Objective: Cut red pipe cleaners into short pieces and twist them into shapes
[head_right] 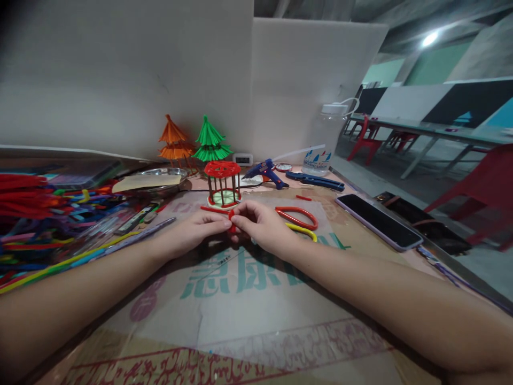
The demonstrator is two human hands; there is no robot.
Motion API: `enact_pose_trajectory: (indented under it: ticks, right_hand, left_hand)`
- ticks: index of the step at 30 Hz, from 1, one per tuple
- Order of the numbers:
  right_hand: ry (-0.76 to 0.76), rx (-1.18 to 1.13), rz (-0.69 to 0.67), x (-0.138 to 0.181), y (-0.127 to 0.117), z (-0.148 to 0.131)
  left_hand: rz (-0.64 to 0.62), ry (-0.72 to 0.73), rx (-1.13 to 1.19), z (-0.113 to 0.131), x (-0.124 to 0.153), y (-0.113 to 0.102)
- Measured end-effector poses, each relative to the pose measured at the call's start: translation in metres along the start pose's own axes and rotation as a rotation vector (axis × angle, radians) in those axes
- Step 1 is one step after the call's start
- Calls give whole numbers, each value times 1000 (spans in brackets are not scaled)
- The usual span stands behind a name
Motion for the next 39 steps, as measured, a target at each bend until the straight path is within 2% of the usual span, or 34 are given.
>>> enact_pose_trajectory:
  ticks: [5,11,15,17,18,21,23,26,31,34,39]
  right_hand:
    - [-25,34,11,1,-2,-1]
    - [-35,90,-11,2,0,4]
    - [-57,187,-39,4,-1,-9]
    - [-94,381,-97,5,-5,-27]
    - [-113,549,-128,6,-8,-36]
    - [-161,947,-146,10,-28,-60]
    - [-143,1135,-147,13,-47,-62]
    - [-86,1293,-201,20,-73,-50]
    - [-23,1346,-240,30,-98,-30]
    - [-38,1343,-248,29,-96,-23]
    - [-67,1322,-212,28,-79,-24]
  left_hand:
    - [2,15,-88,3,1,1]
    - [62,18,-251,4,1,1]
    - [51,46,-252,4,1,2]
    - [52,52,-266,4,1,2]
    - [55,48,-271,3,1,2]
    - [73,9,-252,2,1,3]
    - [76,-19,-231,1,1,4]
    - [61,-30,-226,1,1,6]
    - [62,-24,-251,0,0,5]
    - [60,-17,-258,2,1,5]
    - [64,-27,-245,4,3,8]
Point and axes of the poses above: each hand's wrist, its own x-axis away from the middle knuckle, its own y-axis out of the palm, z = x × y, the point moved 7 cm from there along -x, towards the middle knuckle, and after that the axes turned 3 degrees about -y, right-handed, at the moved point
